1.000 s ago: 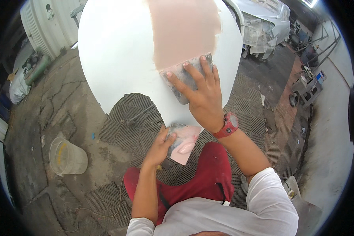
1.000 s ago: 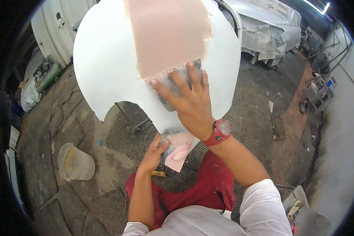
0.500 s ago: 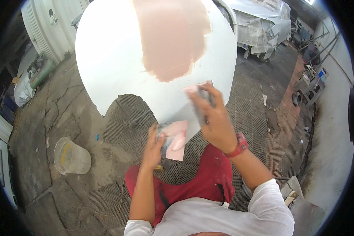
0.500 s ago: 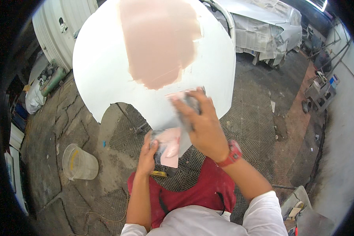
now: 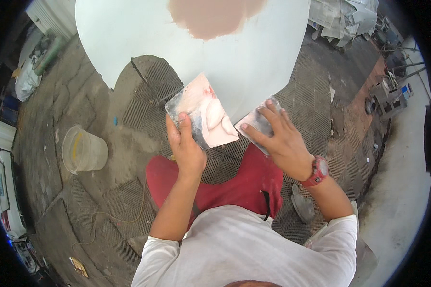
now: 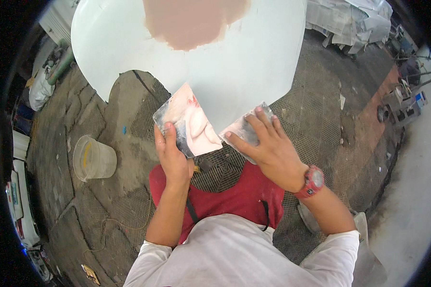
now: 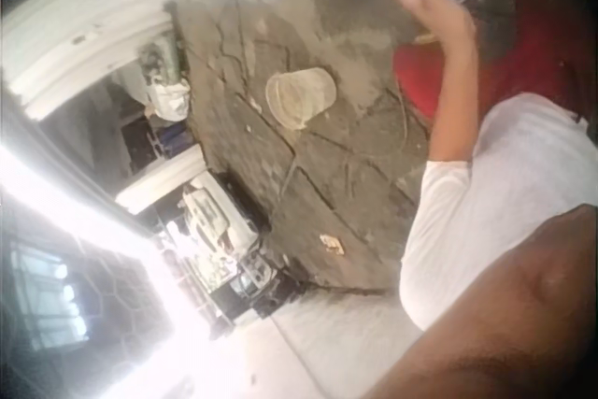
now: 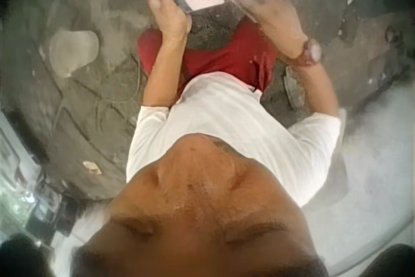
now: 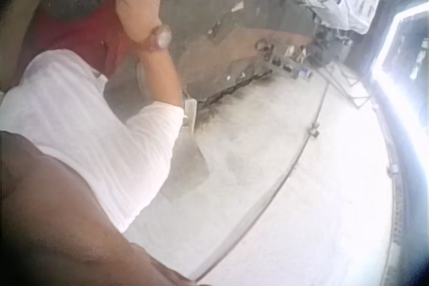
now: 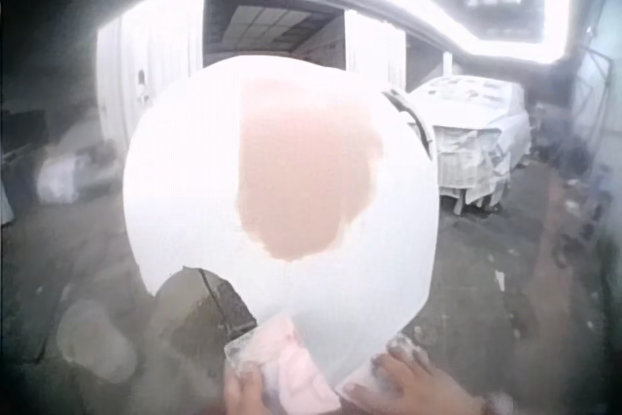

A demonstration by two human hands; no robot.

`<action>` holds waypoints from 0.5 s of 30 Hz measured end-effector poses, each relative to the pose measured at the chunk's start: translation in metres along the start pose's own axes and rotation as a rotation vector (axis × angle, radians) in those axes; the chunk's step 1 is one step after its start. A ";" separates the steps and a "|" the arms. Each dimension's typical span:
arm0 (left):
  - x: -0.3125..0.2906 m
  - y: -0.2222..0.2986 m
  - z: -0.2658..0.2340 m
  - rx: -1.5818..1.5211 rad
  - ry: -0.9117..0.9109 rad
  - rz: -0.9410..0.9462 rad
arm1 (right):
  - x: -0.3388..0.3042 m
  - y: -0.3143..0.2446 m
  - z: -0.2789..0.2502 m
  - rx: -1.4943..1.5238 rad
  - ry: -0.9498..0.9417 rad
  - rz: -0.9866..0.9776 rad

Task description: The person mixes a pink putty-like substance with a scraper and applies it to a white car bumper. They then use sandpaper to sand the applied areas on the bumper, smoothing the surface.

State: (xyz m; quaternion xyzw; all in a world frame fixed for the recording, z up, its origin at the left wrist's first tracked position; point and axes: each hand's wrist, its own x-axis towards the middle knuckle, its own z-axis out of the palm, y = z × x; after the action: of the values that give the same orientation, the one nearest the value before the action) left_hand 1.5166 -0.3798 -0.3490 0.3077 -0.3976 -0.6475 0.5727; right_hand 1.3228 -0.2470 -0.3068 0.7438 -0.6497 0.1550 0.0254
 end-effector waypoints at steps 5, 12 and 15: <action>0.001 0.001 0.001 0.374 -0.001 0.206 | 0.002 -0.021 -0.008 -0.114 0.120 -0.085; 0.026 0.016 -0.026 -0.160 -0.094 -0.017 | 0.023 0.019 -0.047 0.058 0.174 0.020; 0.034 0.010 -0.037 -0.101 -0.235 -0.084 | 0.079 0.064 -0.121 0.400 0.579 -0.082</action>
State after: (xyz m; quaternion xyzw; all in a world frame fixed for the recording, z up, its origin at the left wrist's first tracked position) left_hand 1.5478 -0.4195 -0.3569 0.2171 -0.4156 -0.7215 0.5095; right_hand 1.2454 -0.3036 -0.1818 0.6849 -0.5418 0.4823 0.0685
